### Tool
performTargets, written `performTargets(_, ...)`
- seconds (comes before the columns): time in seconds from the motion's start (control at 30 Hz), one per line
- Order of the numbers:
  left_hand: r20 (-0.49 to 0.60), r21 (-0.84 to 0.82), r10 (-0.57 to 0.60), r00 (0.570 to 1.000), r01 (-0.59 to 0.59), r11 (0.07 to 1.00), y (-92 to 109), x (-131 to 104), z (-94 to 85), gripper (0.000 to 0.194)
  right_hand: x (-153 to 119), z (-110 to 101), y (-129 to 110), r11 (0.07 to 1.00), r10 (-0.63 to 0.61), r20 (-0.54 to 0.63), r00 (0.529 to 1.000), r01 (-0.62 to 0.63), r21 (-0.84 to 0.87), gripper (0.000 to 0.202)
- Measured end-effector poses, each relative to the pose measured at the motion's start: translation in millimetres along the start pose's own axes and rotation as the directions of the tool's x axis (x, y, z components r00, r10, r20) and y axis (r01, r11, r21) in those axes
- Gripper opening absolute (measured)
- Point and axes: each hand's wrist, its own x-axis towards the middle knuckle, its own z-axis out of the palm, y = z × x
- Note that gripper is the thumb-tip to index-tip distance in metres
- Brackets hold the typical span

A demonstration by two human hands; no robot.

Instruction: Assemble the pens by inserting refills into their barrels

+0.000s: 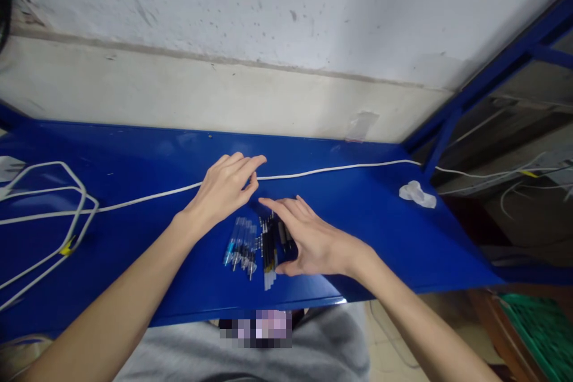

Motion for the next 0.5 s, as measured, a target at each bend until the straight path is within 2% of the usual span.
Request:
performTargets(0.13,-0.006,-0.01,-0.029,1.0,0.029,1.0,-1.2,0.3,2.2,0.047,3.4,-20.3,3.4,0.986,-0.011,-0.084,0.996,0.025,0.166,0.118)
performTargets(0.23,-0.011,-0.034,-0.046,0.999,0.046,0.998,-0.5,1.0,1.9,0.045,21.2,-38.9,13.9,0.97,-0.044,-0.26,0.965,0.104,0.221,0.112)
performTargets(0.3,-0.006,-0.067,-0.061,0.998,0.06,0.996,0.8,1.5,0.7,0.045,41.3,-45.2,27.8,0.963,-0.067,-0.434,0.898,0.173,0.209,0.108)
performTargets(0.4,0.003,-0.111,-0.065,0.998,0.065,0.992,2.6,2.2,-1.8,0.045,72.5,-39.7,53.0,0.976,-0.043,-0.671,0.741,0.175,0.131,0.107)
performTargets(0.47,0.014,-0.127,-0.058,0.998,0.059,0.99,3.3,2.5,-3.0,0.041,86.0,-28.9,66.4,0.981,-0.027,-0.729,0.684,0.158,0.112,0.106)
performTargets(0.5,0.021,-0.136,-0.055,0.998,0.058,0.989,3.6,2.5,-3.3,0.039,89.5,-23.1,70.8,0.982,-0.021,-0.732,0.681,0.152,0.114,0.104)
